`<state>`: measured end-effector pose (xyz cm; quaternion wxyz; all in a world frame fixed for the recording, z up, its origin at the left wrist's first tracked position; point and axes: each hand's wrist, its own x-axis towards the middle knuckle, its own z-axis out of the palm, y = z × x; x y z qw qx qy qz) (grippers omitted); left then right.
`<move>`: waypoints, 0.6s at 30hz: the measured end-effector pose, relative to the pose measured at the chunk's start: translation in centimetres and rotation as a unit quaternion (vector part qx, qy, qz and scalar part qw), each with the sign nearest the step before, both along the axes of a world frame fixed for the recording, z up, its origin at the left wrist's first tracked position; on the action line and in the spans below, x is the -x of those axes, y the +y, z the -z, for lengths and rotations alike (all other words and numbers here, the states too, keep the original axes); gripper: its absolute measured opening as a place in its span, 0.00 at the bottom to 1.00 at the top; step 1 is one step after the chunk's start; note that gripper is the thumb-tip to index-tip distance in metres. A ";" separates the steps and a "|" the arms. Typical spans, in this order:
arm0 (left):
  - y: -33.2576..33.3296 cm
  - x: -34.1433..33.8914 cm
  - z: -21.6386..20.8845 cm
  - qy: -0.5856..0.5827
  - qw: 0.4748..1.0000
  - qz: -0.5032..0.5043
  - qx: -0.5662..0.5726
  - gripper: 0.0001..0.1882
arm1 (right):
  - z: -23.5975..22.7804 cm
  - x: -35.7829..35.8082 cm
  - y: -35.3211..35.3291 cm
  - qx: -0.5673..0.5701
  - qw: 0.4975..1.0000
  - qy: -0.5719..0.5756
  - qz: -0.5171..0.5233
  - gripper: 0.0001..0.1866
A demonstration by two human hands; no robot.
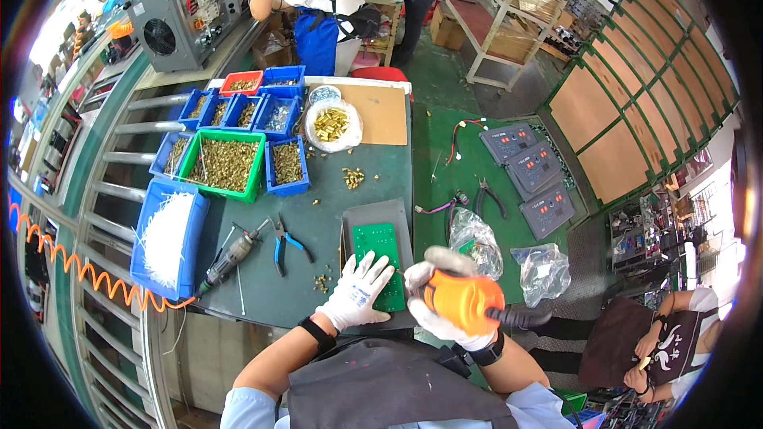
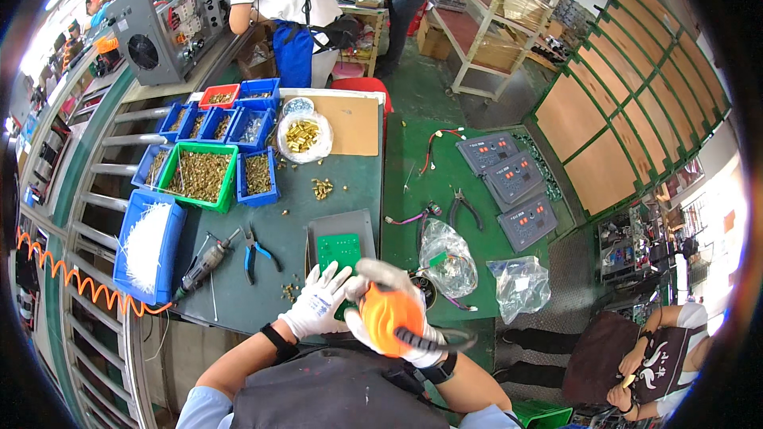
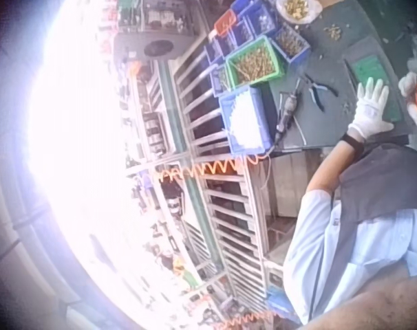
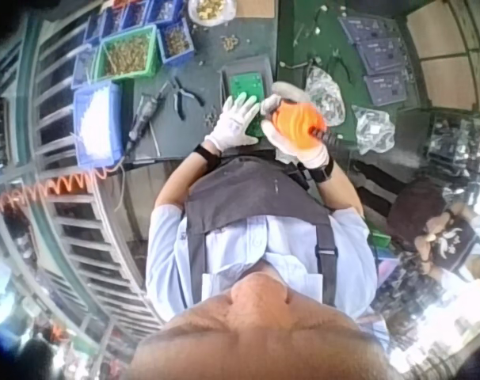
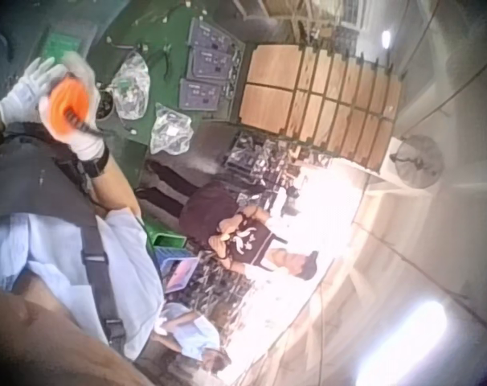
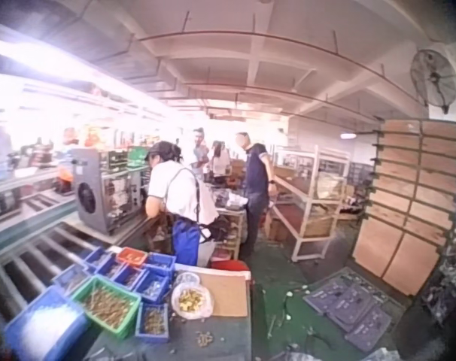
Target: Assembling and inspecting electronic control panels in a factory setting.
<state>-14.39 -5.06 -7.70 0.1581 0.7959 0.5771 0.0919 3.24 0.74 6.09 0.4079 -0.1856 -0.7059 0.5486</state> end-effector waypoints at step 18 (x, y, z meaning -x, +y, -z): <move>0.0 0.1 0.5 -0.006 1.000 0.013 -0.007 0.53 | -1.5 1.8 2.9 0.165 0.984 -0.036 -0.053 0.30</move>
